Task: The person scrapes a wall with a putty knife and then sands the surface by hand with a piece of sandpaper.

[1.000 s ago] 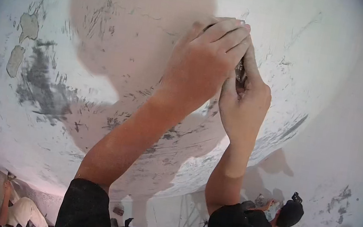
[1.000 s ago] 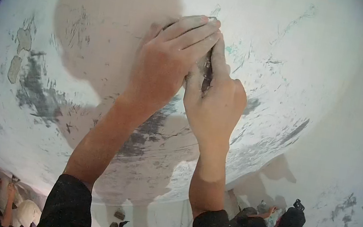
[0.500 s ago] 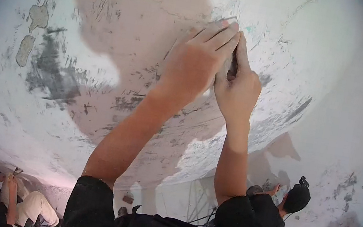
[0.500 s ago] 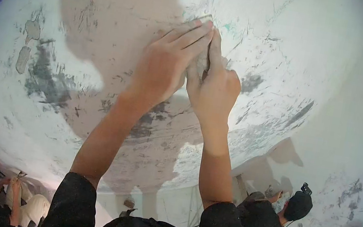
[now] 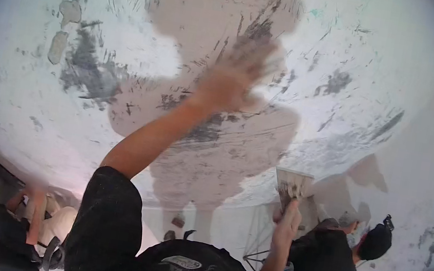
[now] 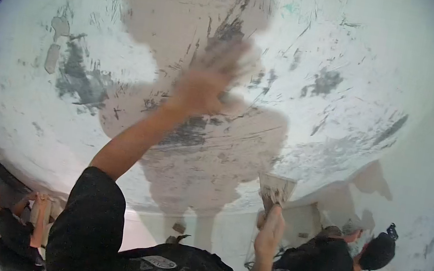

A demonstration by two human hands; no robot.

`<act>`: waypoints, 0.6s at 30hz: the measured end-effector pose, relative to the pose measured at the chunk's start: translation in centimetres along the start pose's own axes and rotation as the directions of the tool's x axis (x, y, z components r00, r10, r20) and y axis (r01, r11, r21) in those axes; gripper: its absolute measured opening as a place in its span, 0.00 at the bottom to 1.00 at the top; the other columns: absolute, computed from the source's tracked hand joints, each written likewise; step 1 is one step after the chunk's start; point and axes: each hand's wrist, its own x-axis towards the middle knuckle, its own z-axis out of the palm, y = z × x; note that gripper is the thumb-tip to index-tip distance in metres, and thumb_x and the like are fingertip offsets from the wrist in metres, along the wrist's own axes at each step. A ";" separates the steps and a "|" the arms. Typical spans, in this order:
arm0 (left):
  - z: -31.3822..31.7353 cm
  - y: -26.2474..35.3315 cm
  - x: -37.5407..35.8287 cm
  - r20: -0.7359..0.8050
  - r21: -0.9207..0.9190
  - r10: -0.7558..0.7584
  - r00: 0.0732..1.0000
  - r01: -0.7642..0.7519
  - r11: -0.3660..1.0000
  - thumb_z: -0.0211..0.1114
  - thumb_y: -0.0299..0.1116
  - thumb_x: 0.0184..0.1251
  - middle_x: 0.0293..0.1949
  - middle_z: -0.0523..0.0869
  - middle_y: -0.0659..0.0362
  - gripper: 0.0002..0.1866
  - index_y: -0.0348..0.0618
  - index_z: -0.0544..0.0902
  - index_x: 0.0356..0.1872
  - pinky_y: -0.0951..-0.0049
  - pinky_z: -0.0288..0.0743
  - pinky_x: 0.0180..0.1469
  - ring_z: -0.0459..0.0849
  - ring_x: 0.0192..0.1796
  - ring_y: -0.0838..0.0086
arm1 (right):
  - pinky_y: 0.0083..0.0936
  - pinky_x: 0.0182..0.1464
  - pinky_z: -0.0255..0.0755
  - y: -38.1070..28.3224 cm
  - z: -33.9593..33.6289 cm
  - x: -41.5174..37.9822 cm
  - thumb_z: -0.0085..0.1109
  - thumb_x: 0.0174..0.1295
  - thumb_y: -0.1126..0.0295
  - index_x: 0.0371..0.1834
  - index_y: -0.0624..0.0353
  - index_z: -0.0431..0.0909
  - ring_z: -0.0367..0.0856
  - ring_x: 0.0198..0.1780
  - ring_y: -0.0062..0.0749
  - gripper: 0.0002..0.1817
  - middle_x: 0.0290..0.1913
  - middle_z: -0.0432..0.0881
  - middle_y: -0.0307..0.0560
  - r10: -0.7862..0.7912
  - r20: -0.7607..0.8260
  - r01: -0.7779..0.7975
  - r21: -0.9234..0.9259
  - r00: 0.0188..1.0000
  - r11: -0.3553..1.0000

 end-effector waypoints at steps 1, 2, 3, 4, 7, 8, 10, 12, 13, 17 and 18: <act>-1.8 -2.2 -0.7 -0.132 0.175 -0.276 0.952 0.296 0.939 0.70 0.61 0.59 0.79 0.66 0.55 0.46 0.51 0.70 0.76 0.48 0.43 0.84 0.56 0.82 0.58 | 0.21 0.27 0.50 0.5 -1.3 -1.3 0.40 0.83 0.51 0.31 0.59 0.72 0.57 0.26 0.15 0.25 0.24 0.62 0.29 0.034 -0.034 -0.035 -0.028 0.999 0.999; -6.1 -5.2 -0.2 -0.356 0.402 -0.158 0.921 0.303 0.864 0.67 0.69 0.59 0.80 0.61 0.48 0.51 0.51 0.64 0.79 0.45 0.44 0.82 0.54 0.83 0.52 | 0.22 0.27 0.51 1.1 -2.1 -2.3 0.43 0.83 0.52 0.29 0.57 0.69 0.58 0.25 0.16 0.25 0.23 0.63 0.29 -0.050 -0.108 0.036 -0.123 0.993 0.992; -9.3 -7.5 -0.6 -0.566 0.374 -0.314 0.762 0.577 0.726 0.62 0.69 0.66 0.80 0.58 0.38 0.50 0.45 0.62 0.80 0.43 0.46 0.81 0.54 0.82 0.45 | 0.21 0.27 0.51 1.1 -3.2 -3.2 0.44 0.82 0.53 0.29 0.57 0.69 0.58 0.25 0.15 0.24 0.23 0.63 0.29 -0.022 -0.115 0.004 -0.154 0.993 0.988; -12.5 -9.6 -2.3 -0.732 0.351 -0.338 0.591 0.753 0.556 0.55 0.66 0.73 0.79 0.56 0.34 0.47 0.40 0.60 0.80 0.43 0.44 0.81 0.52 0.82 0.43 | 0.21 0.27 0.51 1.0 -4.3 -4.1 0.45 0.82 0.54 0.29 0.57 0.69 0.59 0.25 0.15 0.23 0.23 0.64 0.29 0.005 -0.121 -0.028 -0.183 0.993 0.983; -12.2 -13.9 -8.1 -0.901 0.088 -0.386 0.196 0.956 0.279 0.52 0.59 0.79 0.79 0.55 0.33 0.43 0.30 0.57 0.78 0.47 0.40 0.83 0.50 0.83 0.44 | 0.19 0.28 0.51 3.3 -8.2 -5.2 0.45 0.82 0.56 0.34 0.60 0.74 0.58 0.26 0.13 0.21 0.24 0.63 0.28 0.177 -0.062 -0.183 -0.117 0.982 0.976; -9.8 -11.9 -8.0 -0.856 0.288 -0.331 0.396 0.899 0.331 0.50 0.58 0.80 0.80 0.52 0.34 0.43 0.31 0.55 0.79 0.48 0.38 0.83 0.48 0.83 0.45 | 0.18 0.28 0.51 4.4 -8.5 -5.1 0.46 0.82 0.57 0.37 0.61 0.75 0.58 0.26 0.13 0.20 0.24 0.64 0.28 0.205 -0.073 -0.212 -0.095 0.976 0.973; -0.8 -1.9 -5.3 -0.539 0.269 -0.456 0.708 0.658 0.703 0.45 0.52 0.83 0.82 0.53 0.42 0.38 0.35 0.52 0.81 0.48 0.37 0.83 0.47 0.84 0.50 | 0.19 0.28 0.51 5.2 -7.2 -3.9 0.46 0.82 0.57 0.38 0.61 0.76 0.59 0.26 0.13 0.20 0.24 0.64 0.28 0.221 -0.127 -0.224 -0.015 0.967 0.974; 10.9 7.4 -11.8 0.260 -0.030 -0.302 0.917 0.320 0.947 0.53 0.58 0.76 0.76 0.64 0.44 0.37 0.42 0.65 0.75 0.49 0.49 0.79 0.59 0.78 0.49 | 0.23 0.28 0.57 5.6 -7.1 -2.5 0.47 0.82 0.56 0.45 0.64 0.79 0.62 0.26 0.17 0.20 0.24 0.66 0.31 0.183 -0.060 -0.186 -0.052 0.981 0.981; 15.2 11.7 -17.0 0.653 -0.272 0.014 0.757 0.218 0.937 0.56 0.61 0.73 0.74 0.69 0.45 0.36 0.45 0.71 0.72 0.49 0.55 0.77 0.65 0.76 0.49 | 0.23 0.28 0.57 5.3 -6.0 -2.3 0.47 0.82 0.56 0.45 0.64 0.79 0.62 0.26 0.17 0.20 0.24 0.66 0.31 0.202 -0.039 -0.204 -0.050 0.979 0.978; 18.1 17.5 -35.5 0.942 -0.292 0.080 0.327 0.675 0.677 0.62 0.60 0.71 0.57 0.86 0.47 0.29 0.47 0.86 0.57 0.51 0.77 0.58 0.83 0.59 0.54 | 0.24 0.26 0.52 -0.7 -2.8 -1.2 0.47 0.81 0.55 0.27 0.56 0.67 0.59 0.24 0.17 0.23 0.20 0.62 0.30 -0.131 0.074 0.142 -0.176 0.989 0.974; 14.9 16.9 -37.8 0.943 -0.184 -0.161 0.292 0.857 0.481 0.62 0.53 0.74 0.60 0.85 0.50 0.24 0.46 0.85 0.59 0.54 0.75 0.62 0.82 0.61 0.53 | 0.25 0.27 0.53 -2.1 -2.8 -1.3 0.47 0.81 0.55 0.27 0.58 0.67 0.61 0.24 0.18 0.23 0.20 0.64 0.32 -0.143 0.217 0.176 -0.141 0.966 0.974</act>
